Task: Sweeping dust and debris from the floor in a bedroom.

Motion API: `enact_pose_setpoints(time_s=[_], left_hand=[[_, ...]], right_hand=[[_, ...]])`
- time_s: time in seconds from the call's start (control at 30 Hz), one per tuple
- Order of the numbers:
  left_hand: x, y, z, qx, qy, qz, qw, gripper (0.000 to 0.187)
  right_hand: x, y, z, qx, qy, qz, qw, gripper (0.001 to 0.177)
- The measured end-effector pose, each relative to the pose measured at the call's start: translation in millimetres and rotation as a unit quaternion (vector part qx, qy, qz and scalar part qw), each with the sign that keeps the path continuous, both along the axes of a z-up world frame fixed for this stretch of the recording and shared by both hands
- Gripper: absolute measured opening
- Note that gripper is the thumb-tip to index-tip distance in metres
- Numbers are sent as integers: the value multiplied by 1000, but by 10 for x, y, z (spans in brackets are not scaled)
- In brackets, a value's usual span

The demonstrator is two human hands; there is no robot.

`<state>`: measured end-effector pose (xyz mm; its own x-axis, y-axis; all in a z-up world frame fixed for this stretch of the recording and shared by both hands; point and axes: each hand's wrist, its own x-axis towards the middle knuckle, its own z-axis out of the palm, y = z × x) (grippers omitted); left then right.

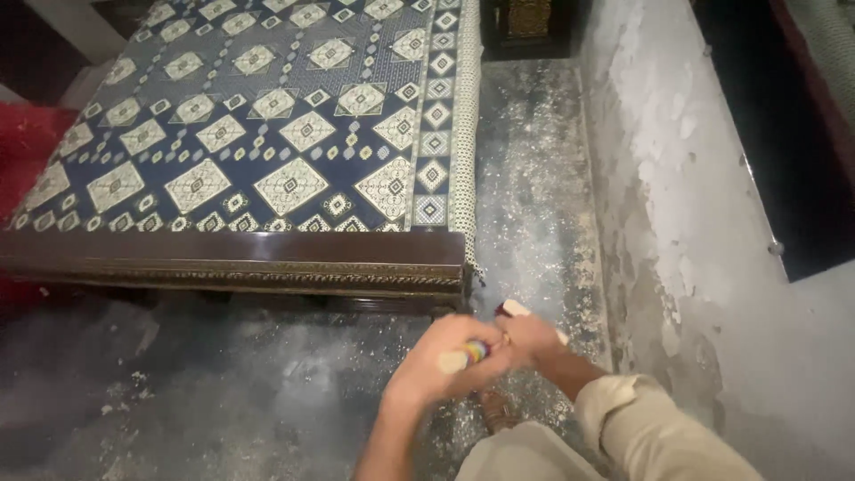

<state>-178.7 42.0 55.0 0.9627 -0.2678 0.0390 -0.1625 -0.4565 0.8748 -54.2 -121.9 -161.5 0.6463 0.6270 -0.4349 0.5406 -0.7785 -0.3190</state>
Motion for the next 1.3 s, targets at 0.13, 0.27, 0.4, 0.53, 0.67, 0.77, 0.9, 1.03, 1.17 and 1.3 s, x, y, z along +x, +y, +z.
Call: enact_pose_setpoints(time_s=[0.13, 0.27, 0.4, 0.53, 0.67, 0.77, 0.9, 1.03, 1.17, 1.3], left_hand=[[327, -137, 42, 19, -11, 20, 1000, 22], [633, -276, -85, 55, -21, 3, 998, 22], [876, -400, -248, 1, -4, 30, 1000, 25], [1082, -486, -376, -25, -58, 78, 995, 20], [1301, -522, -404, -76, 71, 23, 994, 12], [1468, -602, -531, -38, -14, 49, 998, 16], [1628, -632, -640, -58, -42, 46, 996, 18], [1704, -650, -629, 3, 18, 30, 999, 20], [1683, -655, -766, -32, -20, 11, 999, 20], [1625, -616, -748, 27, 59, -32, 997, 22]], right_hand=[[390, -79, 74, -9, -28, -4, 1000, 43], [887, -236, -359, -48, 5, -85, 995, 40], [1241, -304, -230, -17, -25, -81, 996, 33], [1554, -299, -177, -28, -25, -140, 989, 28], [1845, -434, -409, 1, -17, -128, 992, 35], [2037, -553, -775, 81, -112, -79, 987, 46], [2108, -618, -789, -10, -74, -110, 991, 38], [2067, -699, -1016, 1, -68, -133, 989, 43], [1947, -763, -1253, 22, -31, -183, 982, 39], [1769, -799, -1435, 51, 1, -234, 971, 35]])
